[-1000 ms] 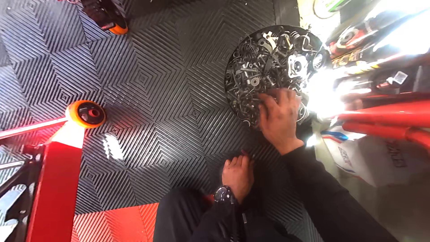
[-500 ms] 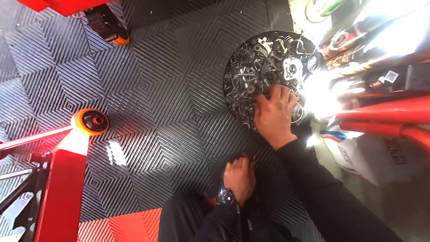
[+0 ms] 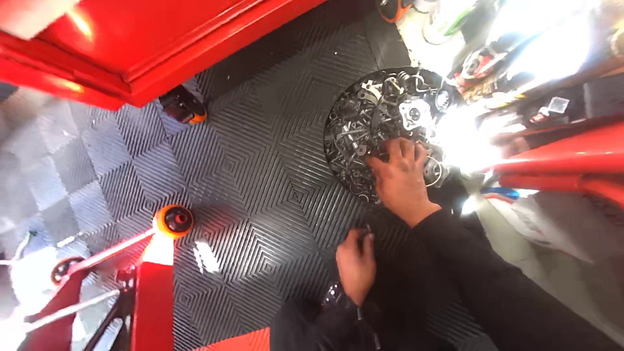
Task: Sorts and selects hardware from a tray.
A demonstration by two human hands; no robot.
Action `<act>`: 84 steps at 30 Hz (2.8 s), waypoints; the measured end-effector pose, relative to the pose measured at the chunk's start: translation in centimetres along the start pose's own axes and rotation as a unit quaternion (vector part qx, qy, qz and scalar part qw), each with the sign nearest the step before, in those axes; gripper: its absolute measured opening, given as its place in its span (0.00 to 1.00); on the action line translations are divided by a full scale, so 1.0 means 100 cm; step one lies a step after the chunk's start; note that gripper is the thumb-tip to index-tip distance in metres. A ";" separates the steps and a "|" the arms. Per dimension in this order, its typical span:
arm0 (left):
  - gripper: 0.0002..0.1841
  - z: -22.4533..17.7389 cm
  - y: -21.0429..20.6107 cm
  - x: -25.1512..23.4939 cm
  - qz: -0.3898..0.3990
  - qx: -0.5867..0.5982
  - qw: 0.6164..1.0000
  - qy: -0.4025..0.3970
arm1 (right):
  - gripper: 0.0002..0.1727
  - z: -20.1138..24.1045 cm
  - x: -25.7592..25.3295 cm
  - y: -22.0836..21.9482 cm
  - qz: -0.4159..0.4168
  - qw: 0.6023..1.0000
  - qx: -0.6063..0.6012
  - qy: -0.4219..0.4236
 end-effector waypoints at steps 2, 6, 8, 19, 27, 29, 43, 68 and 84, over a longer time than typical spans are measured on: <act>0.12 -0.010 0.020 -0.022 0.046 -0.038 0.996 -0.073 | 0.17 -0.001 0.000 0.001 -0.006 1.000 -0.012 0.001; 0.14 -0.030 0.076 -0.056 0.188 -0.217 0.937 -0.198 | 0.13 -0.002 -0.002 0.001 -0.009 1.000 -0.023 -0.009; 0.14 -0.036 0.120 -0.067 0.230 -0.297 0.893 -0.246 | 0.11 0.002 -0.005 0.002 0.001 0.999 -0.025 -0.029; 0.13 -0.070 0.283 -0.144 0.247 -0.549 0.742 -0.294 | 0.18 0.013 -0.020 0.007 0.131 0.987 0.089 -0.003; 0.16 -0.121 0.215 -0.198 0.114 -0.350 0.884 -0.287 | 0.13 -0.002 -0.004 0.009 0.069 0.996 0.051 0.013; 0.15 -0.114 0.178 -0.176 0.149 -0.320 0.890 -0.290 | 0.14 -0.007 0.000 0.007 0.055 0.998 0.040 0.012; 0.11 -0.002 0.153 -0.063 0.189 0.022 0.981 -0.031 | 0.10 -0.008 0.035 0.052 -0.042 0.932 -0.356 -0.057; 0.10 -0.035 0.127 -0.041 0.224 0.130 0.965 0.049 | 0.27 0.074 0.045 0.026 0.193 0.817 -0.543 -0.002; 0.18 0.063 0.104 0.001 0.378 -0.217 0.900 -0.031 | 0.09 0.075 0.069 -0.034 0.372 0.859 -0.324 0.137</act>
Point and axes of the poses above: each hand's wrist, its own x-axis away from the middle knuckle, its own y-axis out of the back of the hand, z = x × y, the point moved 8 cm from there along -x, towards the middle knuckle, and after that the axes turned 5 degrees about x, right-handed, at the moved point
